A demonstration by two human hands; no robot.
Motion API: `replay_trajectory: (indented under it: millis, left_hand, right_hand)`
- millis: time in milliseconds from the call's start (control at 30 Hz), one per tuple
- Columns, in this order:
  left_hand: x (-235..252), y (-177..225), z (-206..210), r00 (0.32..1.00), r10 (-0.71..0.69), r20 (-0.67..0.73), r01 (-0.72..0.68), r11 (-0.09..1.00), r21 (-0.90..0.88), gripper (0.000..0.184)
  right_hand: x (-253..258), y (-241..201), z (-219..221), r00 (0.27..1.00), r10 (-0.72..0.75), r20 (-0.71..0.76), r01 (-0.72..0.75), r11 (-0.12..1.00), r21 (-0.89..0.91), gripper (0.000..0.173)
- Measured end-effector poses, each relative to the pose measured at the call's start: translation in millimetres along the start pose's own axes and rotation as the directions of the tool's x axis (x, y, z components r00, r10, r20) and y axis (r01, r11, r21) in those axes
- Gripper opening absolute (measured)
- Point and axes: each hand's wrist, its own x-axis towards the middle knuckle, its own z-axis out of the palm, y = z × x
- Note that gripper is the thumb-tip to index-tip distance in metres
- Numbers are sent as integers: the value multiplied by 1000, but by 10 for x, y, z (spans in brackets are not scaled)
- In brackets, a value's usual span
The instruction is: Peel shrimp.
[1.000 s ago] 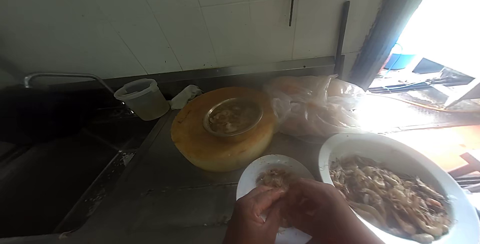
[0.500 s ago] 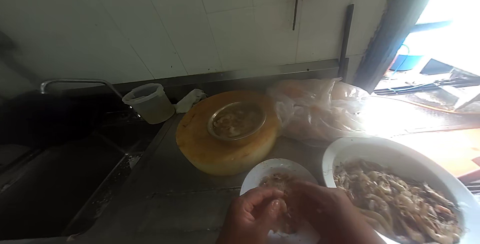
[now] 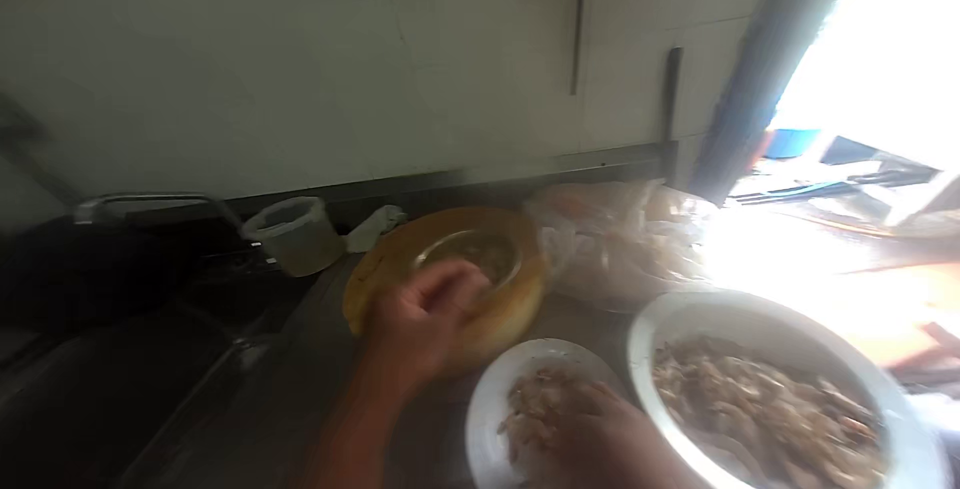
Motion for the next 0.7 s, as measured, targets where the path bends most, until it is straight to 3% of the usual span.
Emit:
replay_trajectory:
  millis: [67,133,200,267,367,433,567,700]
  left_hand:
    - [334,-48,-75,999,-13,48,-1,956,293,45]
    - [440,-111,-34,996,71,61,-88,920,382,55]
    - [303,-16,33,986,154,58,-164,920,355,54]
    - [85,76,164,977,189,99,-209,942,262,47]
    - [-185,-80,445,954,198,225,-230,965,127,42]
    - [-333,-137,650,943,187,275,-211,975,62,38]
    - [-514,-148,979,927,219,306,-220,975,-32,34]
    - [-606,-161,1079,912,286,293,-271,958,-92,30]
  right_hand:
    - [16,-50,33,997,-9,70,14,997,-72,21]
    - [7,-36,3,993,-40,110,50,994,-97,22]
    - [-26,1,-150,992,-91,91,98,992,-76,22]
    - [-104,53,-509,997,-44,69,50,995,-84,28]
    - [-155,264,-1266,952,299,72,-275,932,-236,28]
    - [-91,596,-1564,886,452,102,-384,841,-382,20]
    - [72,1125,-1528,781,552,291,-381,792,-478,18]
    - [204,1217,-1310,731,553,400,-362,811,-459,18]
